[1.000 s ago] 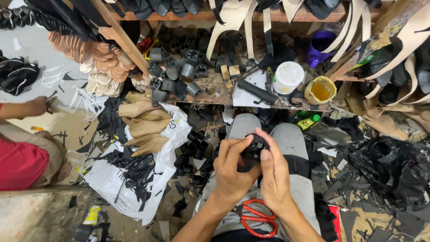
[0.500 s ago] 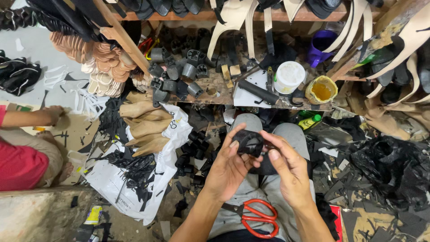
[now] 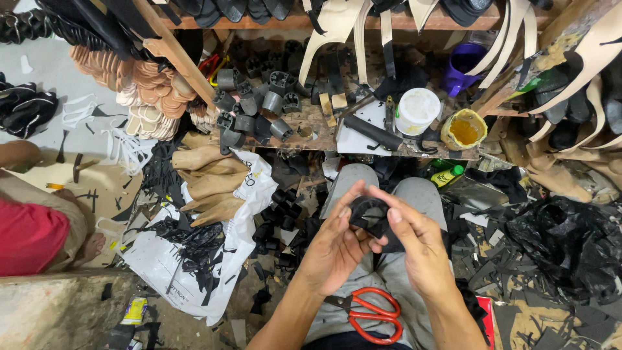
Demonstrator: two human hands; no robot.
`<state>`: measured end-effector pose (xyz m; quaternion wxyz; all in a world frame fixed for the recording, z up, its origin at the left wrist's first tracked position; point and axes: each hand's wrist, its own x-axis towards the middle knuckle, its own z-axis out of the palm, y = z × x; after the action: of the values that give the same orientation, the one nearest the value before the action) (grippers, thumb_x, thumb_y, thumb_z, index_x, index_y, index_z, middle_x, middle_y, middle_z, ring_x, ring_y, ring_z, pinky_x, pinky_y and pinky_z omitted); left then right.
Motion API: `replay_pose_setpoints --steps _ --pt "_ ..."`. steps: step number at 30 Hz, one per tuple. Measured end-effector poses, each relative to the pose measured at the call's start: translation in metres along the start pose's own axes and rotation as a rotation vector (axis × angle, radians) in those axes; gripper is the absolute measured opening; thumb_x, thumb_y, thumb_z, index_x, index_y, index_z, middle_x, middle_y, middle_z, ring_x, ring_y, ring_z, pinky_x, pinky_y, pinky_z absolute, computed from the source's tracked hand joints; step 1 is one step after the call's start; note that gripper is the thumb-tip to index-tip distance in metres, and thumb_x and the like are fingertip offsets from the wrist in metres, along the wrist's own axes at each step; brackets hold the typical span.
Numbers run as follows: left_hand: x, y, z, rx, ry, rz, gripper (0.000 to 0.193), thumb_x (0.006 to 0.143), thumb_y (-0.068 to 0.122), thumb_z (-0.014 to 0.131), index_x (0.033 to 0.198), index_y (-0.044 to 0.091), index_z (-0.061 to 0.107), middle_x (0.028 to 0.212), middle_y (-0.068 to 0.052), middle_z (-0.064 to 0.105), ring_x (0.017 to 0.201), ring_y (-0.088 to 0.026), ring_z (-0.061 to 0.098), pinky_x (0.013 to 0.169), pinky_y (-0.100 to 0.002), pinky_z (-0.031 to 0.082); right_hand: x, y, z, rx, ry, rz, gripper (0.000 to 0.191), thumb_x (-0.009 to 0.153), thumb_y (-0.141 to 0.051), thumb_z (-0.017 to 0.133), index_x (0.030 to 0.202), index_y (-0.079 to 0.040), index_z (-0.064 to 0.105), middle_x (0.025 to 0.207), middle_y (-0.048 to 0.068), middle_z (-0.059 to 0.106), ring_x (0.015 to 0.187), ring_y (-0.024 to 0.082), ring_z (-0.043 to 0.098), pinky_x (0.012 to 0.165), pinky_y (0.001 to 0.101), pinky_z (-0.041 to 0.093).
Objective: The person wraps a strip of black material around a shoe heel, trims the excess with scissors, and repeats the process on another heel. The person handles multiple heels and a roll of black material.
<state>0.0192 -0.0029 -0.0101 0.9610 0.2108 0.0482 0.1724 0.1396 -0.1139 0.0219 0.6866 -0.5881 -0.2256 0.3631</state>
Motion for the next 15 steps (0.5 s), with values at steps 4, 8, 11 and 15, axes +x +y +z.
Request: replay_pose_setpoints --steps 4,8,11,15 --pt "-0.002 -0.005 -0.003 0.023 -0.027 0.021 0.075 0.107 0.029 0.059 0.169 0.006 0.022 0.125 -0.014 0.066 0.102 -0.025 0.069 0.088 -0.035 0.056 -0.001 0.008 0.003 0.072 -0.008 0.0 0.041 0.106 -0.025 0.05 0.136 -0.004 0.068 0.1 0.002 0.07 0.072 0.007 0.048 0.062 0.0249 0.046" --pt "-0.004 -0.008 -0.006 0.012 -0.032 0.032 0.078 0.106 0.029 0.062 0.17 0.005 0.023 0.122 -0.013 0.067 0.1 -0.025 0.069 0.087 -0.035 0.057 -0.003 0.011 0.003 0.019 0.003 -0.031 0.04 0.106 -0.025 0.052 0.133 0.001 0.069 0.091 0.004 0.068 0.066 0.008 0.049 0.059 0.0267 0.046" --pt "-0.005 -0.003 -0.009 0.023 -0.054 -0.007 0.076 0.109 0.028 0.061 0.171 0.007 0.024 0.112 -0.012 0.067 0.095 -0.024 0.07 0.083 -0.033 0.056 0.002 0.006 -0.003 0.136 -0.122 0.035 0.042 0.105 -0.025 0.05 0.133 -0.001 0.068 0.089 0.005 0.071 0.065 0.011 0.056 0.062 0.0297 0.053" --pt "-0.008 0.004 -0.013 0.042 0.003 -0.133 0.071 0.108 0.031 0.059 0.167 0.006 0.029 0.102 -0.011 0.068 0.082 -0.019 0.069 0.071 -0.03 0.054 0.007 0.001 -0.016 -0.105 -0.161 0.016 0.04 0.104 -0.023 0.051 0.128 0.003 0.07 0.1 0.009 0.078 0.076 0.014 0.068 0.075 0.0295 0.056"
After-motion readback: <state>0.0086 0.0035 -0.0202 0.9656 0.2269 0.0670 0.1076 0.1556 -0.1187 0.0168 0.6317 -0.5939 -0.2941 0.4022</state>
